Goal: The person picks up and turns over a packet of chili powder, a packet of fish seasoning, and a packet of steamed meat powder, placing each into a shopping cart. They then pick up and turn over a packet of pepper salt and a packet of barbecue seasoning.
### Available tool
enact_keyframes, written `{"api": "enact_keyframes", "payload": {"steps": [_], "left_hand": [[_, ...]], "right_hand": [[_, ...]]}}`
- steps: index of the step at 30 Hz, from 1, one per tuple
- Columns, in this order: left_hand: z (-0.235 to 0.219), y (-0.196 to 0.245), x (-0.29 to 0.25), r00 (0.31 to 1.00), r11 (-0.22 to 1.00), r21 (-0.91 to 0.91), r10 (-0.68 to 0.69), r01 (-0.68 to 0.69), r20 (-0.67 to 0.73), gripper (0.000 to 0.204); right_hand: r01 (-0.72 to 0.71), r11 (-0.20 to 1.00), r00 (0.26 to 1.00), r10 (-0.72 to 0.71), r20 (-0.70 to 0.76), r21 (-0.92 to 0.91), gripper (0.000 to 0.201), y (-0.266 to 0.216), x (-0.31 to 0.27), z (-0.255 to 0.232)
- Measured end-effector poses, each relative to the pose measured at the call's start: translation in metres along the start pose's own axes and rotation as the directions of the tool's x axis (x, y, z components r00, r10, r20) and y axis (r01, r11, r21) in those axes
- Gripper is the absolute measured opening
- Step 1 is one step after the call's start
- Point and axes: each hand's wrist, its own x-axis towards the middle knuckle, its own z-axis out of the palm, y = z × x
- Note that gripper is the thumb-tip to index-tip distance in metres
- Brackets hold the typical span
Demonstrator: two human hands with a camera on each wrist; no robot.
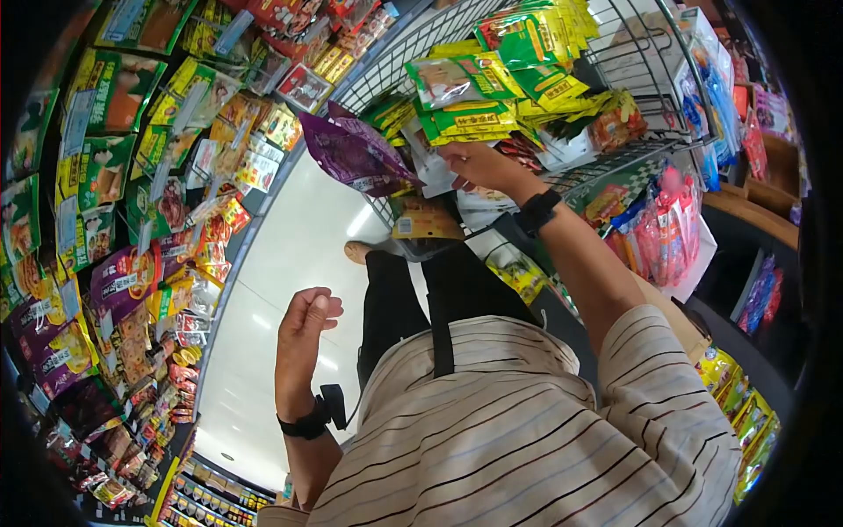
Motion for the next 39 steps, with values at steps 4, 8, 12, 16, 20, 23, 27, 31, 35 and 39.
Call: {"api": "enact_keyframes", "payload": {"steps": [4, 8, 12, 16, 20, 23, 27, 31, 35, 39], "left_hand": [[-0.002, 0.001, -0.003, 1.0, 1.0, -0.024, -0.008, 0.007, -0.025, 0.031], [-0.004, -0.004, -0.003, 1.0, 1.0, -0.024, 0.002, -0.002, -0.022, 0.033], [-0.004, -0.008, -0.003, 0.999, 1.0, -0.02, 0.009, -0.01, -0.03, 0.036], [-0.003, -0.011, -0.005, 0.999, 1.0, -0.014, 0.011, -0.012, -0.039, 0.037], [0.002, -0.011, -0.009, 0.999, 1.0, -0.016, 0.0, -0.001, -0.045, 0.035], [0.005, -0.007, -0.013, 0.999, 1.0, -0.029, -0.004, 0.003, -0.047, 0.033], [0.01, -0.011, -0.015, 0.999, 0.999, -0.039, 0.003, -0.005, -0.046, 0.033], [0.014, -0.013, -0.02, 0.999, 0.999, -0.034, 0.0, -0.002, -0.045, 0.033], [0.019, -0.008, -0.025, 0.999, 0.999, -0.027, 0.028, -0.029, -0.04, 0.033], [0.025, 0.002, -0.025, 0.996, 0.996, 0.01, 0.086, -0.086, -0.026, 0.036]], "right_hand": [[0.239, 0.953, 0.949, -0.271, -0.163, -0.188, 0.039, 0.014, 0.019, -0.003], [0.267, 0.883, 0.883, -0.384, -0.269, -0.386, 0.044, 0.021, 0.022, -0.008], [0.208, 0.663, 0.813, -0.526, -0.25, -0.719, 0.031, 0.034, 0.025, -0.01], [0.123, 0.603, 0.829, -0.499, -0.252, -0.788, 0.032, 0.034, 0.014, -0.002], [0.196, 0.55, 0.819, -0.548, -0.174, -0.812, 0.037, 0.037, 0.011, 0.004], [0.215, 0.483, 0.82, -0.562, -0.113, -0.849, 0.035, 0.037, 0.013, 0.007], [0.2, 0.34, 0.777, -0.627, -0.063, -0.919, 0.028, 0.046, 0.023, 0.008], [0.205, 0.401, 0.769, -0.631, -0.106, -0.893, 0.018, 0.034, 0.009, 0.008], [0.278, 0.47, 0.777, -0.623, -0.092, -0.838, 0.008, 0.014, -0.029, -0.003], [0.345, 0.621, 0.756, -0.628, -0.183, -0.704, 0.011, -0.015, -0.086, -0.024]]}}
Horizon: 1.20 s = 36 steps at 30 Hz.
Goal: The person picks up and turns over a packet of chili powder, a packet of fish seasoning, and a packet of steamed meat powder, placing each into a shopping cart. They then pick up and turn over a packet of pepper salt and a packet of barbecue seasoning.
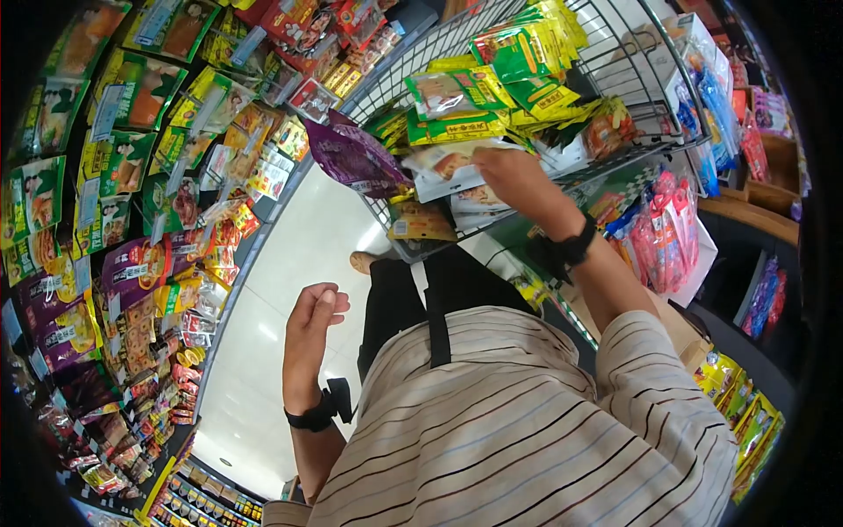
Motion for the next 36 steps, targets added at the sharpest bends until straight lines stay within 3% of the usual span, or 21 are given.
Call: {"api": "enact_keyframes", "payload": {"steps": [7, 8, 10, 12, 13, 14, 16, 17, 19, 21, 23, 25, 27, 30, 33, 36], "left_hand": [[0.02, 0.039, 0.006, 0.983, 0.99, 0.039, 0.131, -0.137, 0.125, 0.038], [0.026, 0.047, 0.006, 0.959, 0.971, 0.034, 0.227, -0.236, 0.171, 0.044], [0.04, 0.064, 0.003, 0.875, 0.906, 0.012, 0.406, -0.424, 0.265, 0.062], [0.054, 0.088, -0.003, 0.811, 0.82, 0.165, 0.473, -0.548, 0.345, 0.076], [0.057, 0.089, 0.002, 0.756, 0.73, 0.241, 0.54, -0.639, 0.369, 0.083], [0.06, 0.092, 0.007, 0.695, 0.624, 0.312, 0.603, -0.716, 0.391, 0.09], [0.056, 0.098, 0.011, 0.696, 0.615, 0.328, 0.603, -0.717, 0.389, 0.092], [0.055, 0.101, 0.008, 0.655, 0.592, 0.281, 0.671, -0.755, 0.346, 0.073], [0.041, 0.1, 0.004, 0.718, 0.705, 0.175, 0.623, -0.687, 0.31, 0.056], [0.023, 0.089, 0.001, 0.74, 0.744, 0.083, 0.635, -0.663, 0.224, 0.029], [0.001, 0.075, -0.008, 0.803, 0.816, -0.095, 0.579, -0.571, 0.143, 0.027], [-0.023, 0.059, -0.018, 0.842, 0.822, -0.247, 0.538, -0.514, 0.039, 0.023], [-0.047, 0.046, -0.035, 0.835, 0.774, -0.362, 0.55, -0.519, -0.022, 0.023], [-0.085, 0.021, -0.053, 0.829, 0.683, -0.512, 0.548, -0.521, -0.113, 0.025], [-0.114, 0.003, -0.072, 0.812, 0.618, -0.567, 0.558, -0.545, -0.173, 0.026], [-0.141, -0.015, -0.084, 0.801, 0.59, -0.577, 0.56, -0.565, -0.211, 0.027]], "right_hand": [[-0.055, 0.947, 0.998, 0.062, -0.014, 0.316, 0.005, -0.068, -0.005, -0.123], [-0.064, 0.94, 0.998, 0.068, 0.0, 0.335, 0.005, -0.076, -0.005, -0.128], [0.066, 0.918, 0.998, -0.054, -0.041, 0.391, 0.006, -0.09, -0.005, -0.13], [0.172, 0.918, 0.985, -0.169, -0.04, 0.356, 0.008, -0.111, -0.007, -0.139], [0.28, 0.893, 0.96, -0.261, -0.1, 0.352, 0.009, -0.116, -0.006, -0.137], [0.275, 0.888, 0.961, -0.268, -0.072, 0.368, 0.009, -0.127, -0.007, -0.14], [0.269, 0.876, 0.959, -0.284, -0.024, 0.399, 0.009, -0.152, -0.01, -0.149], [0.307, 0.88, 0.948, -0.317, -0.034, 0.364, 0.009, -0.162, -0.01, -0.149], [0.378, 0.88, 0.924, -0.38, -0.049, 0.288, 0.01, -0.181, -0.007, -0.149], [0.302, 0.823, 0.949, -0.308, -0.068, 0.482, 0.012, -0.207, -0.002, -0.145], [0.22, 0.689, 0.97, -0.229, -0.081, 0.691, 0.018, -0.22, 0.008, -0.135], [0.308, 0.647, 0.948, -0.149, -0.281, 0.697, 0.022, -0.232, 0.015, -0.126], [0.387, 0.62, 0.901, -0.099, -0.422, 0.682, 0.027, -0.232, 0.022, -0.11], [0.307, 0.63, 0.926, -0.025, -0.377, 0.713, 0.034, -0.248, 0.017, -0.079], [0.026, 0.467, 1.0, -0.015, -0.022, 0.884, 0.042, -0.276, -0.004, -0.043], [-0.05, 0.472, 0.978, -0.158, 0.14, 0.88, 0.049, -0.311, -0.018, -0.005]]}}
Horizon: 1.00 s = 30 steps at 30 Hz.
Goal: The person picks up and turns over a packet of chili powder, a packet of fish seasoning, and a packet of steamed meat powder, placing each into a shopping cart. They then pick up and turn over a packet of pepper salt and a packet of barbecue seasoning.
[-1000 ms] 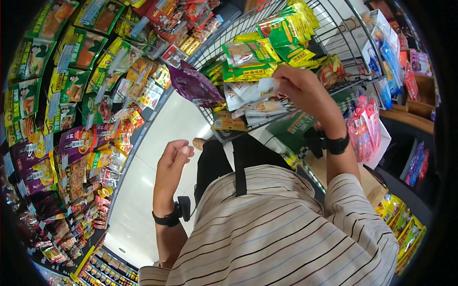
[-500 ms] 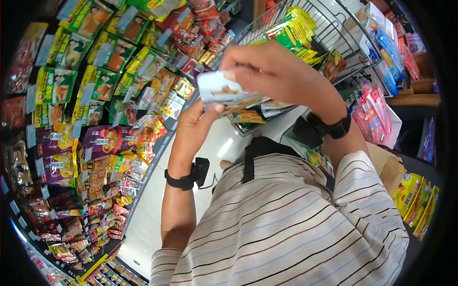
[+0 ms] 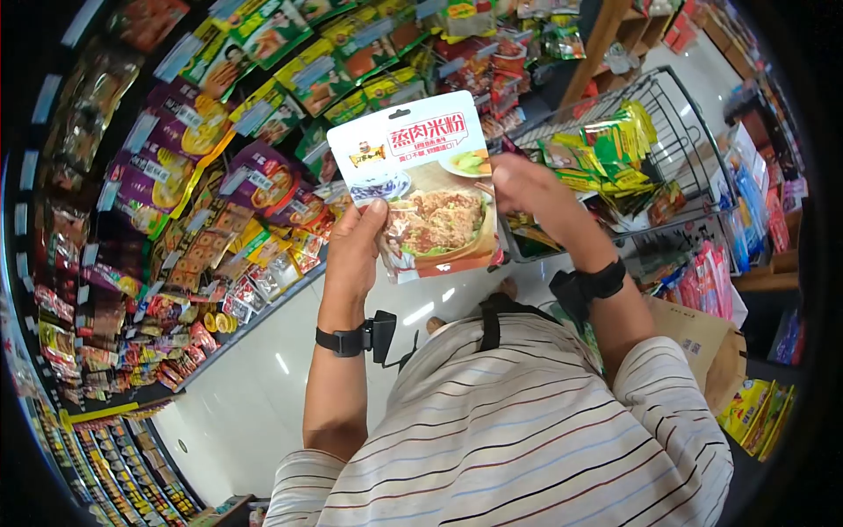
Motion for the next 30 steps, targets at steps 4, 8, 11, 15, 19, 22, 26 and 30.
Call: {"api": "enact_keyframes", "payload": {"steps": [4, 8, 11, 15, 19, 22, 26, 30], "left_hand": [[-0.027, 0.008, -0.015, 1.0, 1.0, -0.007, -0.009, 0.009, -0.004, 0.03], [-0.05, 0.012, -0.027, 1.0, 1.0, 0.022, 0.012, -0.012, -0.023, 0.031], [-0.05, 0.025, -0.039, 0.997, 1.0, 0.019, 0.011, -0.01, -0.079, 0.027], [-0.076, 0.024, -0.045, 0.998, 1.0, 0.022, 0.022, -0.021, -0.063, 0.026], [-0.085, 0.033, -0.055, 0.998, 1.0, 0.004, 0.014, -0.014, -0.065, 0.026], [-0.086, 0.036, -0.059, 0.998, 0.999, 0.01, 0.031, -0.03, -0.054, 0.029], [-0.103, 0.03, -0.063, 1.0, 1.0, 0.024, 0.002, -0.002, 0.012, 0.039], [-0.109, 0.021, -0.07, 0.998, 0.995, 0.076, -0.058, 0.057, 0.004, 0.048]], "right_hand": [[-0.102, 0.991, 0.988, 0.111, 0.111, -0.09, 0.049, -0.008, -0.004, 0.05], [-0.099, 0.995, 0.985, 0.096, 0.143, 0.009, 0.044, 0.012, 0.0, 0.081], [-0.081, 0.997, 0.989, 0.082, 0.125, -0.008, 0.043, 0.018, 0.003, 0.097], [-0.04, 0.999, 0.991, 0.037, 0.125, 0.024, 0.042, 0.022, 0.005, 0.119], [-0.018, 1.0, 0.991, 0.02, 0.129, -0.017, 0.042, 0.023, 0.007, 0.134], [-0.022, 0.999, 0.994, 0.026, 0.11, -0.036, 0.042, 0.021, 0.005, 0.142], [-0.03, 0.999, 0.994, 0.033, 0.107, -0.024, 0.042, 0.023, 0.006, 0.148], [-0.039, 0.999, 0.995, 0.037, 0.093, 0.023, 0.04, 0.027, 0.006, 0.153]]}}
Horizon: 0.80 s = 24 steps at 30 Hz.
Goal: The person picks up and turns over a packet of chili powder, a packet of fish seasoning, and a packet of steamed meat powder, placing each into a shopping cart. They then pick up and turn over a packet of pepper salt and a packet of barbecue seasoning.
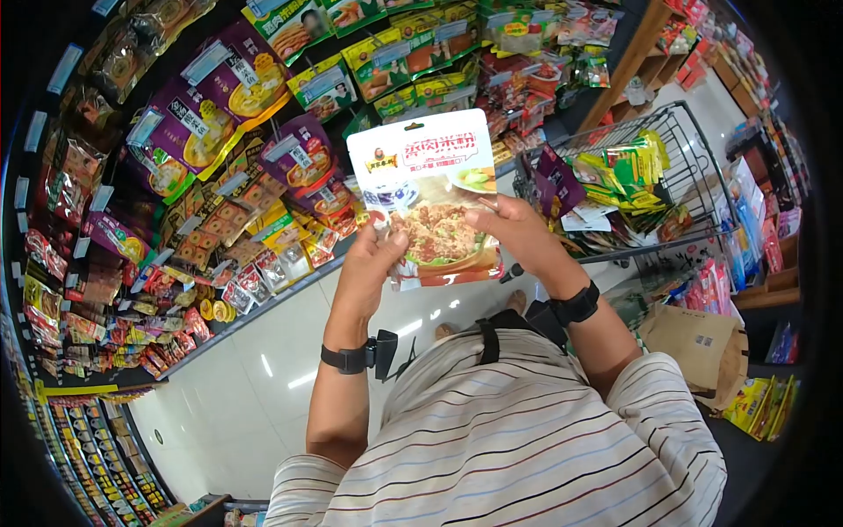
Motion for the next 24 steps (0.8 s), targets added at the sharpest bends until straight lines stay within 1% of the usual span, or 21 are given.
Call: {"api": "enact_keyframes", "payload": {"steps": [2, 3, 4, 6, 7, 9, 10, 11, 14, 15, 18, 19, 22, 23, 24], "left_hand": [[0.004, -0.001, -0.007, 1.0, 0.996, 0.083, -0.015, 0.014, 0.007, 0.052], [0.002, 0.003, -0.011, 0.996, 0.984, 0.159, -0.085, 0.081, 0.016, 0.057], [-0.003, -0.003, -0.013, 0.995, 0.985, 0.145, -0.101, 0.098, 0.012, 0.056], [-0.01, -0.018, -0.015, 0.991, 0.984, 0.117, -0.137, 0.135, 0.007, 0.054], [-0.009, -0.021, -0.018, 0.994, 0.988, 0.116, -0.105, 0.103, 0.012, 0.054], [-0.017, -0.022, -0.024, 0.979, 0.968, 0.151, -0.206, 0.202, 0.012, 0.055], [-0.02, -0.023, -0.027, 0.968, 0.954, 0.17, -0.251, 0.245, 0.011, 0.055], [-0.018, -0.032, -0.028, 0.99, 0.986, 0.097, -0.135, 0.132, 0.03, 0.056], [-0.027, -0.04, -0.032, 0.975, 0.969, 0.107, -0.221, 0.223, -0.028, 0.057], [-0.023, -0.036, -0.035, 0.982, 0.979, 0.071, -0.19, 0.191, -0.021, 0.055], [-0.026, -0.033, -0.039, 0.961, 0.953, 0.122, -0.27, 0.276, -0.063, 0.052], [-0.031, -0.044, -0.038, 0.975, 0.973, 0.074, -0.216, 0.219, -0.044, 0.049], [-0.037, -0.046, -0.042, 0.95, 0.944, 0.106, -0.312, 0.313, -0.031, 0.048], [-0.04, -0.057, -0.042, 0.966, 0.965, 0.05, -0.259, 0.259, -0.009, 0.049], [-0.042, -0.061, -0.043, 0.958, 0.956, 0.056, -0.287, 0.287, -0.005, 0.05]], "right_hand": [[-0.024, 0.999, 1.0, 0.023, 0.004, 0.044, 0.04, 0.003, 0.0, 0.002], [-0.049, 0.997, 0.999, 0.049, 0.008, 0.057, 0.04, 0.009, 0.001, 0.002], [-0.077, 0.995, 0.997, 0.076, 0.01, 0.07, 0.04, 0.013, 0.001, 0.003], [-0.213, 0.977, 0.977, 0.213, -0.006, 0.022, 0.039, 0.018, -0.003, 0.004], [-0.278, 0.961, 0.961, 0.277, -0.018, -0.002, 0.038, 0.02, -0.005, 0.004], [-0.315, 0.949, 0.948, 0.316, 0.044, -0.022, 0.037, 0.033, -0.006, 0.0], [-0.329, 0.944, 0.941, 0.331, 0.076, -0.035, 0.036, 0.04, -0.006, -0.001], [-0.302, 0.953, 0.95, 0.302, 0.085, -0.005, 0.037, 0.046, -0.007, 0.0], [-0.317, 0.946, 0.946, 0.311, 0.089, 0.068, 0.039, 0.044, -0.009, 0.009], [-0.336, 0.94, 0.937, 0.328, 0.118, 0.055, 0.043, 0.049, -0.008, 0.006], [-0.284, 0.956, 0.951, 0.272, 0.149, 0.068, 0.045, 0.061, -0.008, 0.009], [-0.302, 0.951, 0.944, 0.288, 0.162, 0.068, 0.046, 0.064, -0.008, 0.008], [-0.358, 0.929, 0.923, 0.336, 0.189, 0.091, 0.05, 0.073, -0.01, 0.007], [-0.375, 0.921, 0.917, 0.351, 0.187, 0.109, 0.051, 0.073, -0.011, 0.009], [-0.391, 0.912, 0.912, 0.365, 0.187, 0.126, 0.053, 0.073, -0.011, 0.009]]}}
